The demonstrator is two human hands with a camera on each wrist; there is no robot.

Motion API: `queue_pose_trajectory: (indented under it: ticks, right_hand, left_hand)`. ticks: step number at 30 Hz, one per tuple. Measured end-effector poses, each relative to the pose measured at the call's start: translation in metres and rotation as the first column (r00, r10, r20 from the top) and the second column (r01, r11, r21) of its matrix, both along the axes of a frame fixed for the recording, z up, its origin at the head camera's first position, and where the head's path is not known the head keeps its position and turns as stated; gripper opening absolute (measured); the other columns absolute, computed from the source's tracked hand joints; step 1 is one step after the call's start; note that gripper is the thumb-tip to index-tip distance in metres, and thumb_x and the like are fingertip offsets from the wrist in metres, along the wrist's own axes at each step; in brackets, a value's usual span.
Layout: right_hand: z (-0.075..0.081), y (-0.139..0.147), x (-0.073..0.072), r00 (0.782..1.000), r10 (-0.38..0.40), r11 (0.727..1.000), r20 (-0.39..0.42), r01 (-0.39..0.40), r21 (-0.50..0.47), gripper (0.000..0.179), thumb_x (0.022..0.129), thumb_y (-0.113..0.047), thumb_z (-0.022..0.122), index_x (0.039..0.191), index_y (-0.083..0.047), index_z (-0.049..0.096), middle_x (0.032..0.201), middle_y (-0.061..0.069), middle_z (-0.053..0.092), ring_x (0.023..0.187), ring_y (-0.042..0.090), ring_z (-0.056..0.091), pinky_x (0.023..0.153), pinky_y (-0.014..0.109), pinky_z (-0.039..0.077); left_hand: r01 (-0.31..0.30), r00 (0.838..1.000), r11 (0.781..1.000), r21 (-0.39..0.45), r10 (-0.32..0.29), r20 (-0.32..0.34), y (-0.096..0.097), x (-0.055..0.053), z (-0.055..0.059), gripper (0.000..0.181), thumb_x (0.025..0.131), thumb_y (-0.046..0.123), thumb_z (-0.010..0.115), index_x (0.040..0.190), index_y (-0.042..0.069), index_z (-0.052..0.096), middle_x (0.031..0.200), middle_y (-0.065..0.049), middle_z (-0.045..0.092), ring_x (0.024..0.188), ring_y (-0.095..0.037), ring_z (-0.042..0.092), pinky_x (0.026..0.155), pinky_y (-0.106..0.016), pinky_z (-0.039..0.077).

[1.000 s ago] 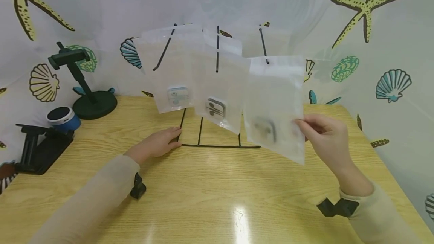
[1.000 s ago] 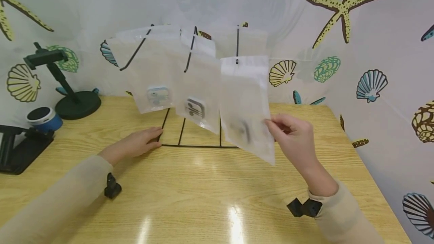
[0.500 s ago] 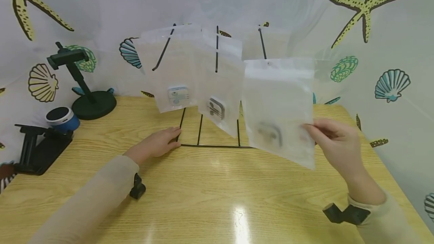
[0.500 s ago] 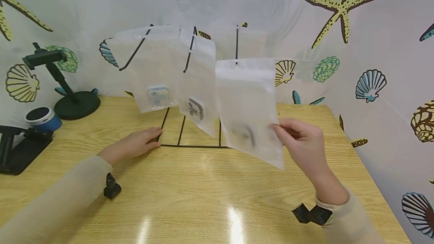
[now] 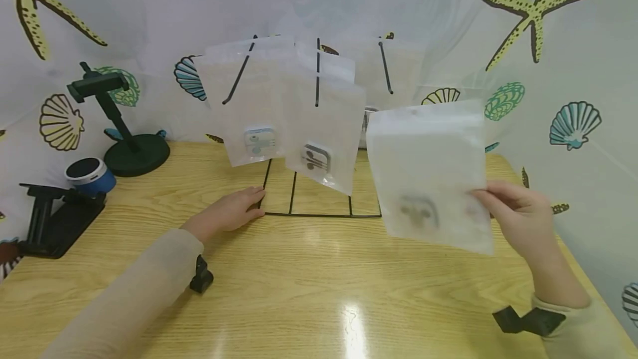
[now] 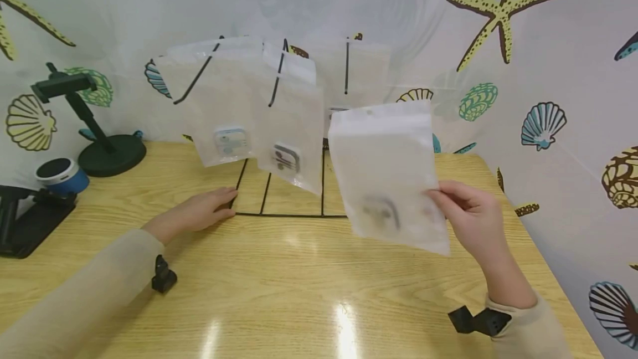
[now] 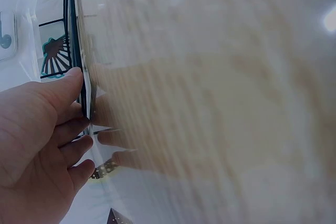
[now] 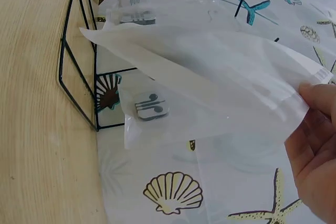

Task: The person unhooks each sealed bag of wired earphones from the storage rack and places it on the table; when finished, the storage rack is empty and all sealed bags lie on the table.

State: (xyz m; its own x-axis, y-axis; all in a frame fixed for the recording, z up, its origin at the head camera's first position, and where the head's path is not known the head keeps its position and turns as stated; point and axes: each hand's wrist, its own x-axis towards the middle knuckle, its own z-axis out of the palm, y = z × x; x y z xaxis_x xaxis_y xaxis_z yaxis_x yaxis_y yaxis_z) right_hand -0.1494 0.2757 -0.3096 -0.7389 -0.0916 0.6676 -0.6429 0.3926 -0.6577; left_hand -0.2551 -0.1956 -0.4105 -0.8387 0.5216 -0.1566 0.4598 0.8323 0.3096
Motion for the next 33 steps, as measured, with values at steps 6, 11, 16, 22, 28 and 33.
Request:
queue_pose_trajectory:
  ticks: [6,11,16,22,28,33]
  right_hand:
    - [-0.011,0.016,-0.005,0.989,-0.058,0.998,0.135,0.062,-0.023,0.011,0.081,0.013,0.062,0.090,0.012,0.068,0.076,-0.008,0.068,0.056,0.006,0.060,0.051,0.015,0.049]
    - [-0.018,0.023,-0.009,0.956,-0.139,0.988,0.259,0.150,-0.024,0.011,0.086,-0.001,0.064,0.093,0.005,0.070,0.074,-0.002,0.067,0.056,0.008,0.059,0.050,0.018,0.050]
    - [-0.024,0.031,-0.017,0.913,-0.113,0.986,0.392,0.153,-0.071,0.010,0.088,-0.010,0.064,0.092,-0.011,0.073,0.075,-0.007,0.065,0.059,0.008,0.061,0.052,0.019,0.052]
    - [-0.039,0.039,-0.032,0.868,0.035,0.953,0.495,0.120,-0.277,0.013,0.087,-0.009,0.065,0.085,-0.018,0.073,0.075,-0.004,0.064,0.059,0.008,0.060,0.052,0.018,0.051]
    - [-0.054,0.047,-0.045,0.836,0.118,0.916,0.536,0.117,-0.384,0.014,0.087,-0.006,0.064,0.081,-0.016,0.073,0.074,-0.003,0.063,0.059,0.007,0.058,0.051,0.016,0.050]
    - [-0.062,0.053,-0.054,0.798,0.061,0.934,0.599,0.166,-0.317,0.011,0.087,-0.013,0.065,0.080,-0.021,0.070,0.076,-0.005,0.063,0.062,0.006,0.058,0.053,0.017,0.050]
  left_hand:
    - [-0.007,1.000,1.000,0.004,0.007,0.002,0.000,0.001,0.000,0.058,0.097,0.026,0.049,0.141,-0.007,0.029,0.144,-0.026,0.025,0.131,-0.040,0.023,0.104,-0.051,0.023]
    - [-0.009,1.000,1.000,0.013,0.009,-0.004,-0.001,0.001,-0.001,0.058,0.097,0.025,0.050,0.141,-0.007,0.029,0.143,-0.026,0.026,0.131,-0.040,0.023,0.104,-0.051,0.024]
    - [-0.010,1.000,1.000,0.014,0.010,-0.004,-0.001,0.000,-0.002,0.058,0.097,0.025,0.050,0.141,-0.007,0.029,0.143,-0.026,0.026,0.131,-0.040,0.023,0.104,-0.051,0.024]
    - [-0.006,1.000,1.000,0.008,0.006,-0.007,-0.001,0.000,-0.001,0.058,0.097,0.026,0.049,0.141,-0.006,0.029,0.143,-0.026,0.026,0.131,-0.040,0.024,0.104,-0.051,0.024]
    - [-0.011,1.000,1.000,0.009,0.011,0.004,0.000,0.001,0.001,0.058,0.097,0.027,0.049,0.141,-0.006,0.028,0.144,-0.026,0.025,0.131,-0.039,0.024,0.104,-0.051,0.024]
    - [-0.010,1.000,1.000,0.008,0.010,0.000,0.000,0.002,0.002,0.058,0.097,0.026,0.049,0.141,-0.006,0.029,0.143,-0.026,0.026,0.131,-0.039,0.025,0.104,-0.051,0.024]
